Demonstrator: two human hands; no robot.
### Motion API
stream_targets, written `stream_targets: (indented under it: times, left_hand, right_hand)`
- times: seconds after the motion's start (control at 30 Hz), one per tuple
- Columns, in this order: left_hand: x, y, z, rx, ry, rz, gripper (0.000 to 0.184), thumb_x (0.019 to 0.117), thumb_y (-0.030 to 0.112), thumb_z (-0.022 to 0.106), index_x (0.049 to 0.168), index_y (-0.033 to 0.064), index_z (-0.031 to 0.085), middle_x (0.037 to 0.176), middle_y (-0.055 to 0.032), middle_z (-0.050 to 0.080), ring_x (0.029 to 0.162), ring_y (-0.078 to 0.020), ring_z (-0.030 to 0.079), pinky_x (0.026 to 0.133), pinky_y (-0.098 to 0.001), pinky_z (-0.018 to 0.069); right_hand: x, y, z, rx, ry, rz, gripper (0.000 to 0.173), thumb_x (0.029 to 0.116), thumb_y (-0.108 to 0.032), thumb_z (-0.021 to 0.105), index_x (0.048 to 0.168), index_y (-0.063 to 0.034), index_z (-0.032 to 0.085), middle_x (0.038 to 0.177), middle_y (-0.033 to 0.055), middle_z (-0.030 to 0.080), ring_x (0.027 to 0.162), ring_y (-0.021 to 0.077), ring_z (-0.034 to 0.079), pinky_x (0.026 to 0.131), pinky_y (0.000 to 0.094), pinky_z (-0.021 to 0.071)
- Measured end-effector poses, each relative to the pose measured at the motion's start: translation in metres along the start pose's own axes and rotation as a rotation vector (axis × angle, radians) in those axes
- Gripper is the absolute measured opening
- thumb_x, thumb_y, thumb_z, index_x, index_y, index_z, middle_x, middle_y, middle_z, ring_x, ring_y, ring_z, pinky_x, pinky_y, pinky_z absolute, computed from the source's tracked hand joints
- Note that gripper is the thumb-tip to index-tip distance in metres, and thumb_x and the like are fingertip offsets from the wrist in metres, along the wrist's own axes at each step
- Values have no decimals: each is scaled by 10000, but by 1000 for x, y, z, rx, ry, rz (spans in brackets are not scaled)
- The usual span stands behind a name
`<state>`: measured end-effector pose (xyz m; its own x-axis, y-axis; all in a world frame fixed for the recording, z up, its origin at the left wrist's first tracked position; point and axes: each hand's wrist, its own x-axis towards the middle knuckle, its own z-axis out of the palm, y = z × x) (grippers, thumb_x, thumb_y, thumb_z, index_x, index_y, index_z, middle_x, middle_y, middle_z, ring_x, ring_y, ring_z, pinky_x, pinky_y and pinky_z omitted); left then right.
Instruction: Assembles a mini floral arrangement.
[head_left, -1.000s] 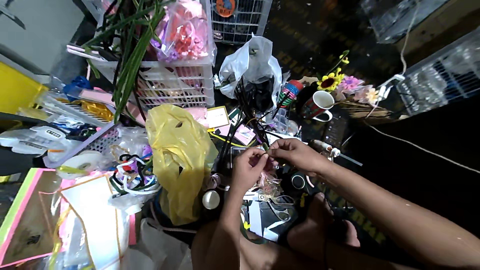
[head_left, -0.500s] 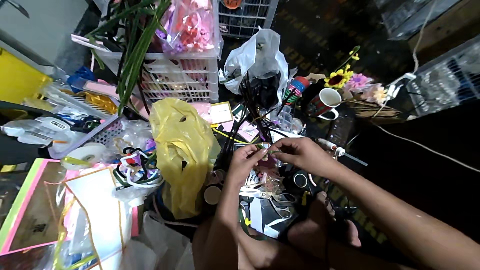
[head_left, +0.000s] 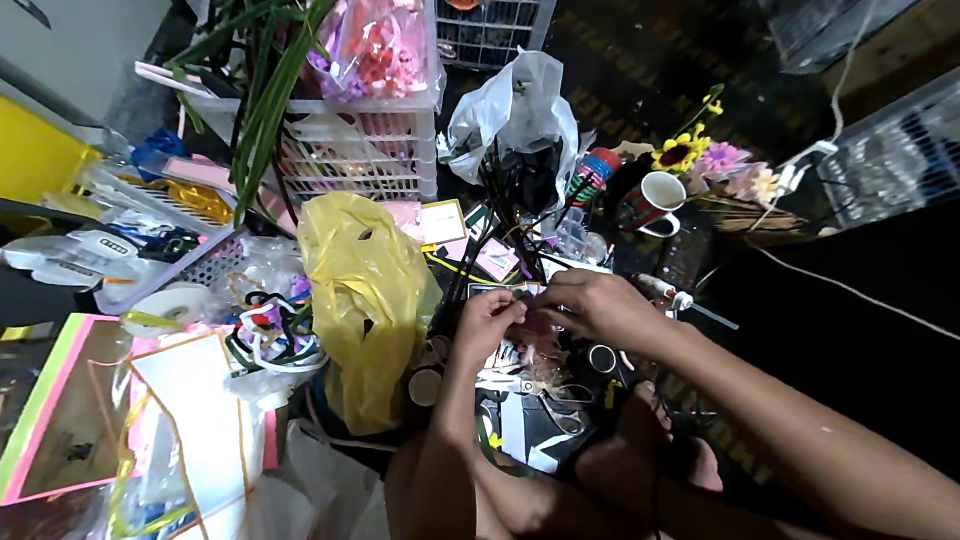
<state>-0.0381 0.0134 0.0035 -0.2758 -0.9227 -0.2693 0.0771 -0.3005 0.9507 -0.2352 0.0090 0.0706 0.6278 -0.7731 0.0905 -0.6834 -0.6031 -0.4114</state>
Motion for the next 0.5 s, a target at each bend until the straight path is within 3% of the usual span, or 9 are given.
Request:
stream_targets:
  times: [0.1,0.17,0.2,0.3,0.37,0.5]
  left_hand:
    - [-2,1,-3,-296,1,-9,59,1003,21,583,989,25,640,822,-8,671,699,-50,614,653,-198,511]
    - [-2,1,-4,-390,-35,1,95,1013,24,557,1017,33,651,856,-16,680,730,-58,630,680,-206,527]
    - [-2,0,-5,-390,-56,3,100,1008,15,561,1021,25,660,862,-20,686,736,-62,636,685,-210,534]
    - [-4,1,-8,-289,-134,-19,79,982,-27,586,998,-9,661,831,-18,698,727,-62,657,687,-214,554]
    - [-5,5,-7,-232,-181,-48,66,970,-34,602,954,-4,658,805,-7,706,717,-57,671,684,-214,563]
    - [-7,10,-3,-209,-257,-73,70,954,-27,623,916,6,673,787,7,712,705,-52,680,690,-216,575]
  right_hand:
    - [-5,-2,0,188,70,122,191,971,-199,638,998,-76,782,916,54,713,845,167,688,770,385,583]
    - [-10,-3,2,347,75,250,176,973,-207,646,986,-84,772,917,16,702,823,69,650,755,279,551]
    - [-11,-1,2,396,57,297,157,971,-185,653,977,-74,764,917,21,695,817,66,640,748,277,543]
    - [-14,9,1,294,63,249,150,955,-149,650,981,-68,774,958,59,711,896,166,677,819,402,568]
    - [-13,12,-2,181,117,154,162,956,-170,658,1002,-86,789,988,63,726,969,230,671,866,470,532]
    - [-5,16,-4,98,183,35,180,956,-242,675,1005,-129,807,986,31,728,993,238,650,878,491,484]
